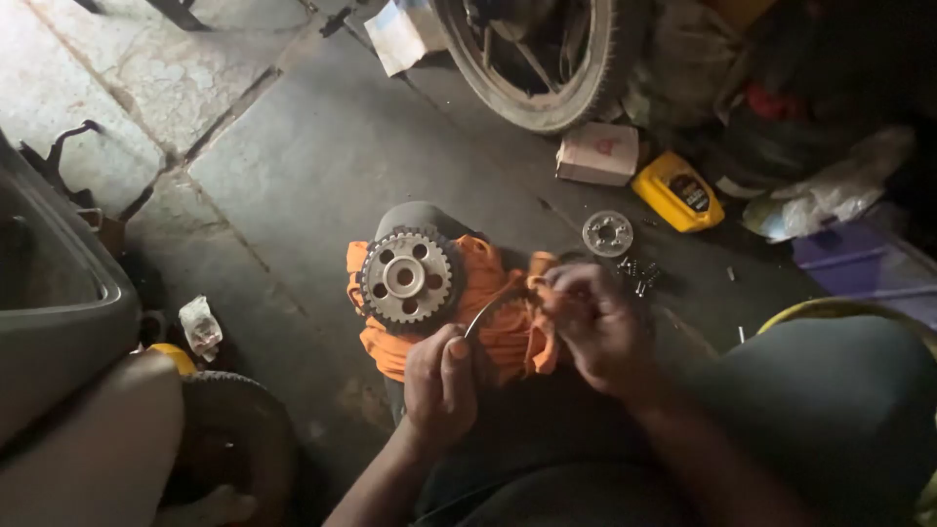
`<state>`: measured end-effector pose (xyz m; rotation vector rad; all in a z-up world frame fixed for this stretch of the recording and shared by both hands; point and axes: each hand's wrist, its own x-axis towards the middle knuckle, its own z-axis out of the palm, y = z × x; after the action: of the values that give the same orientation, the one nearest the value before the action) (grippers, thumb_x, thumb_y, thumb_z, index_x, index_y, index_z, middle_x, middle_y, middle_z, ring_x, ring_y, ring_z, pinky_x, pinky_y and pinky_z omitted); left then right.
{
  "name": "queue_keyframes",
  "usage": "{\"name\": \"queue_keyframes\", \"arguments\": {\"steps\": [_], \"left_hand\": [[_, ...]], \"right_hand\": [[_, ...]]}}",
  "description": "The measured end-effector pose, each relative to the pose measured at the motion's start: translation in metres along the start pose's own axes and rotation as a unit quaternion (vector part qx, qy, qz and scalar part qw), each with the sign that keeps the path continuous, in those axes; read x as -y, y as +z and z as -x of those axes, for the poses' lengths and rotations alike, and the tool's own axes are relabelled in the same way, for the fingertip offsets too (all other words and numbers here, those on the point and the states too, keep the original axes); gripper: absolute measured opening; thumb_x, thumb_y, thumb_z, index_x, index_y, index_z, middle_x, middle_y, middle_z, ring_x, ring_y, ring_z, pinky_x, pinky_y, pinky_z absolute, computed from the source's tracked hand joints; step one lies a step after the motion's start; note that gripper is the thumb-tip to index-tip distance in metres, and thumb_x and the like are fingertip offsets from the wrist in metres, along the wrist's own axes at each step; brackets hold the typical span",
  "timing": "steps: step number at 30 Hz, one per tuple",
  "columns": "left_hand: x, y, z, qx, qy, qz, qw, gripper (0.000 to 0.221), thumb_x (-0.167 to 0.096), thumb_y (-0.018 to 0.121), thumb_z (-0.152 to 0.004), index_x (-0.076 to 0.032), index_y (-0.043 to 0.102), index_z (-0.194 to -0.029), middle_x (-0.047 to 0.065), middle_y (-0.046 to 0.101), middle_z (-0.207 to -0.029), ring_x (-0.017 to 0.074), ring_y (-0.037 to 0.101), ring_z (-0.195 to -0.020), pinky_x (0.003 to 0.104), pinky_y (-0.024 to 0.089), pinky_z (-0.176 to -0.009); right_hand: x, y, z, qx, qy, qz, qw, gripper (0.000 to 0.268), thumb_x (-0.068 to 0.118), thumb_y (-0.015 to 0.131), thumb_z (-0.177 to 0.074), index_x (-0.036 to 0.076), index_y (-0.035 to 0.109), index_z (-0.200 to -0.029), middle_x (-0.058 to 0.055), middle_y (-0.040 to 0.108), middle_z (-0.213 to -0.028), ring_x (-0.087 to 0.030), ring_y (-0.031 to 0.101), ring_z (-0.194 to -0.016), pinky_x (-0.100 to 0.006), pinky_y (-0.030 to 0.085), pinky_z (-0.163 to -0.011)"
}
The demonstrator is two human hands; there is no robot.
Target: Assembling the clutch plates and hub for a motorcycle clutch assembly.
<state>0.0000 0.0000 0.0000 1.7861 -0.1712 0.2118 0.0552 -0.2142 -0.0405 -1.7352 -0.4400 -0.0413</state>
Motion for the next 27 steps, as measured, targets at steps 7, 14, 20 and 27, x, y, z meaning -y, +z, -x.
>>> {"name": "queue_keyframes", "arguments": {"steps": [7,14,20,27], "left_hand": [[0.017,0.006,0.008,-0.061,-0.027,0.147,0.987,0.048,-0.036,0.035,-0.112,-0.002,0.054,-0.083,0.008,0.063,-0.068,0.0164,0.058,-0.058,0.029,0.047,-0.054],[0.028,0.015,0.011,-0.098,0.018,0.192,0.976,0.045,-0.035,0.035,-0.115,-0.001,0.056,-0.094,0.012,0.064,-0.081,0.0185,0.063,-0.071,0.029,0.052,-0.066],[0.024,-0.013,-0.001,0.057,-0.020,0.262,0.963,0.052,-0.037,0.036,-0.110,0.005,0.066,-0.110,0.012,0.073,-0.093,0.0196,0.068,-0.081,0.029,0.054,-0.072],[0.041,-0.025,-0.009,0.109,-0.190,0.224,0.950,0.059,-0.040,0.038,-0.116,0.001,0.066,-0.084,0.004,0.061,-0.069,0.0104,0.055,-0.059,0.027,0.043,-0.054]], "right_hand": [[-0.001,0.014,0.015,-0.006,0.121,-0.137,0.983,0.010,0.011,0.065,-0.101,0.006,0.059,-0.107,-0.003,0.067,-0.089,-0.010,0.065,-0.081,-0.028,0.058,-0.072],[0.007,-0.007,0.007,-0.021,0.176,-0.202,0.963,0.006,0.012,0.061,-0.101,0.007,0.058,-0.101,-0.002,0.067,-0.087,-0.010,0.066,-0.080,-0.029,0.057,-0.073],[0.014,-0.031,-0.003,0.043,0.124,-0.130,0.983,0.014,0.011,0.072,-0.094,0.007,0.059,-0.097,-0.001,0.060,-0.078,-0.007,0.059,-0.071,-0.027,0.053,-0.063],[0.017,-0.031,-0.010,0.136,0.091,-0.070,0.984,0.015,0.012,0.076,-0.090,0.008,0.062,-0.092,-0.001,0.068,-0.079,-0.007,0.064,-0.072,-0.028,0.054,-0.061]]}}
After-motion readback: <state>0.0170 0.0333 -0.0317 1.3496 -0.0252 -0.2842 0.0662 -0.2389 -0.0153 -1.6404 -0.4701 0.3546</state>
